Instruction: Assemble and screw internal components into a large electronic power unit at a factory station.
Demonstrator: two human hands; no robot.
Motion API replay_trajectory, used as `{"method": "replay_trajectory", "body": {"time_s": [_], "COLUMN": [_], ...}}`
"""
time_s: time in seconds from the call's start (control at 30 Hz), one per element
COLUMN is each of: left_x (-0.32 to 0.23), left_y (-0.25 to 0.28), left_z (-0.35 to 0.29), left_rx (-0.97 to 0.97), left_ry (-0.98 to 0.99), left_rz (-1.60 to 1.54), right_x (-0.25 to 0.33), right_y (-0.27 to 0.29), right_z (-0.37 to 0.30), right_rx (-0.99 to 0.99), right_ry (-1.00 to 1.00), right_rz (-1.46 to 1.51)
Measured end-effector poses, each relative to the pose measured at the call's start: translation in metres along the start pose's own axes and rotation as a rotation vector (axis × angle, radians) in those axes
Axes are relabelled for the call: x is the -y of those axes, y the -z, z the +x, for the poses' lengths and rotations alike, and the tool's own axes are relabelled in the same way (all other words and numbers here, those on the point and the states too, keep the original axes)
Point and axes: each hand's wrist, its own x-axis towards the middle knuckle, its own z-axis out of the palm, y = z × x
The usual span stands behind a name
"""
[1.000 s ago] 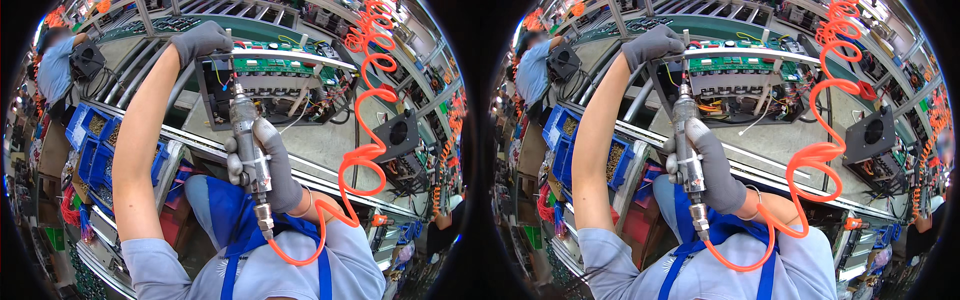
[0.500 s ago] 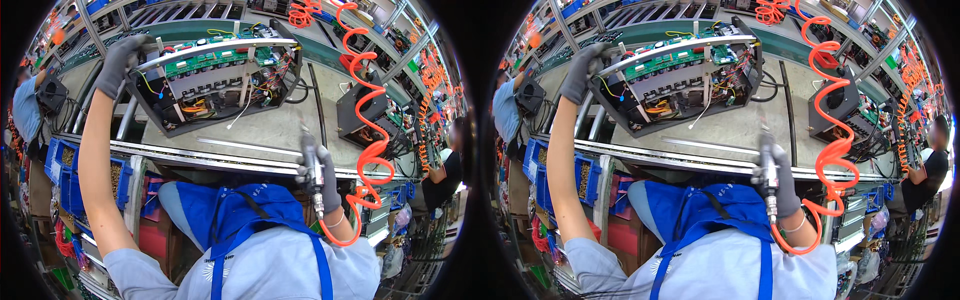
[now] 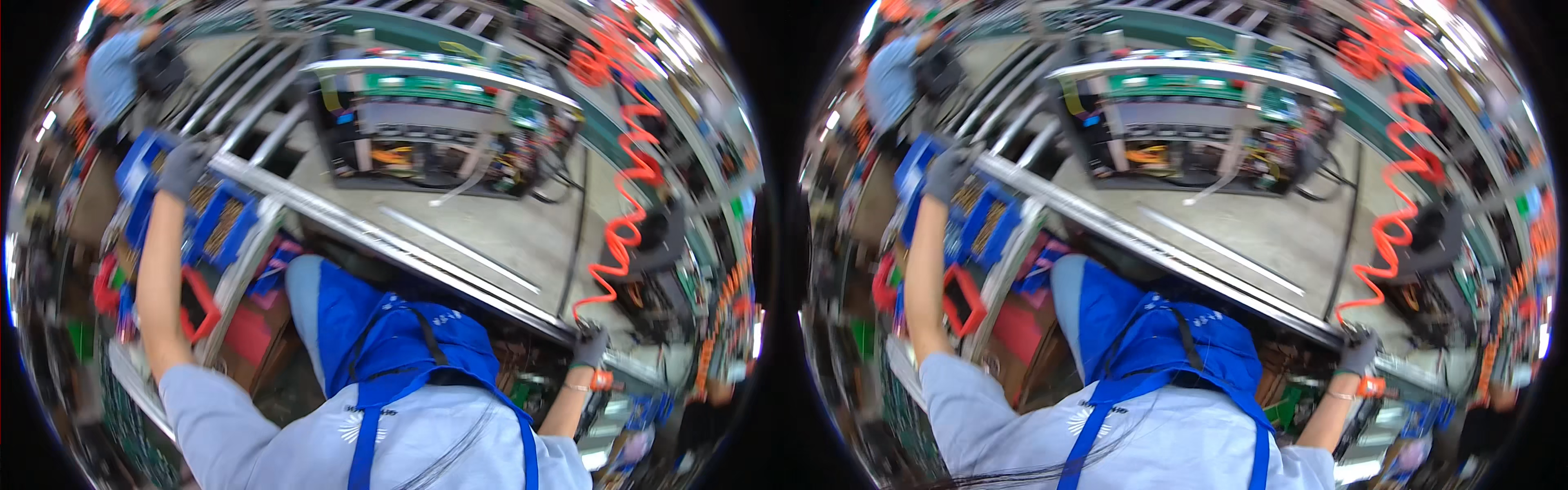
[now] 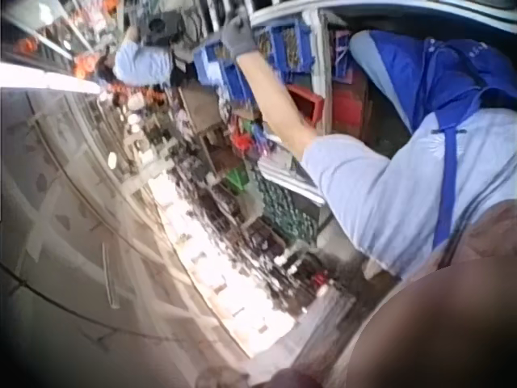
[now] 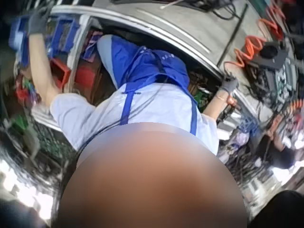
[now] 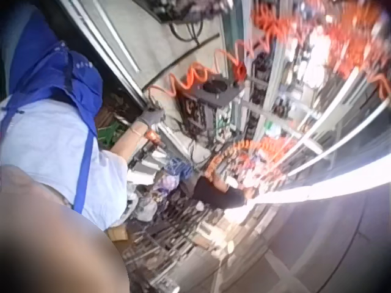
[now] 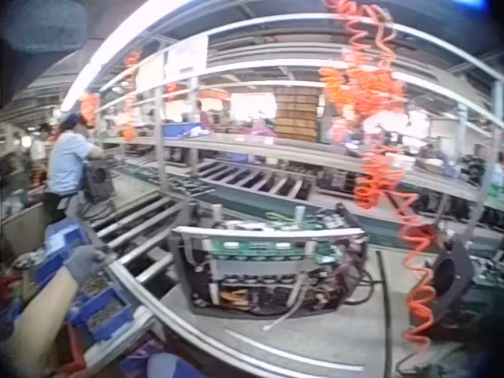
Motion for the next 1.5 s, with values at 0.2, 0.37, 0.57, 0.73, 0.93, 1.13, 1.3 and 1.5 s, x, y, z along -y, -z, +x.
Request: {"method": "replay_trajectory", "body": {"time_s": [0.2, 0.37, 0.57, 0.73, 0.93, 1.13, 1.3, 1.5], "left_x": [0.006, 0.022, 0.043, -0.009, -0.071, -0.198, -0.108, -0.229], "left_y": [0.003, -0.001, 0.002, -0.017, -0.006, -0.088, -0.203, -0.184], "left_z": [-0.064, -0.101, -0.113, -0.082, -0.023, 0.033, 0.106, 0.162], "left_rx": [-0.282, -0.312, -0.247, -0.227, 0.137, -0.286, -1.012, -1.039], "left_ry": [0.613, 0.698, 0.445, 0.612, 0.634, 0.105, 0.023, 0.234], "left_rz": [-0.928, -0.742, 0.251, 0.483, 0.314, -0.642, -0.260, -0.405], "right_x": [-0.026, 0.075, 0.318, 0.449, 0.515, 0.509, 0.512, 0.515], "right_y": [0.014, 0.020, -0.045, -0.126, -0.215, -0.218, -0.242, -0.237], "right_z": [0.034, 0.029, -0.021, -0.011, 0.103, 0.141, 0.141, 0.123], "right_rx": [-0.052, 0.071, 0.218, 0.126, -0.321, -0.144, -0.108, -0.144], "right_ry": [-0.290, -0.389, 0.411, 0.833, 1.247, 1.258, 1.153, 0.867], "right_rz": [0.291, -0.069, -0.240, -0.156, -0.217, -0.355, -0.280, -0.474]}}
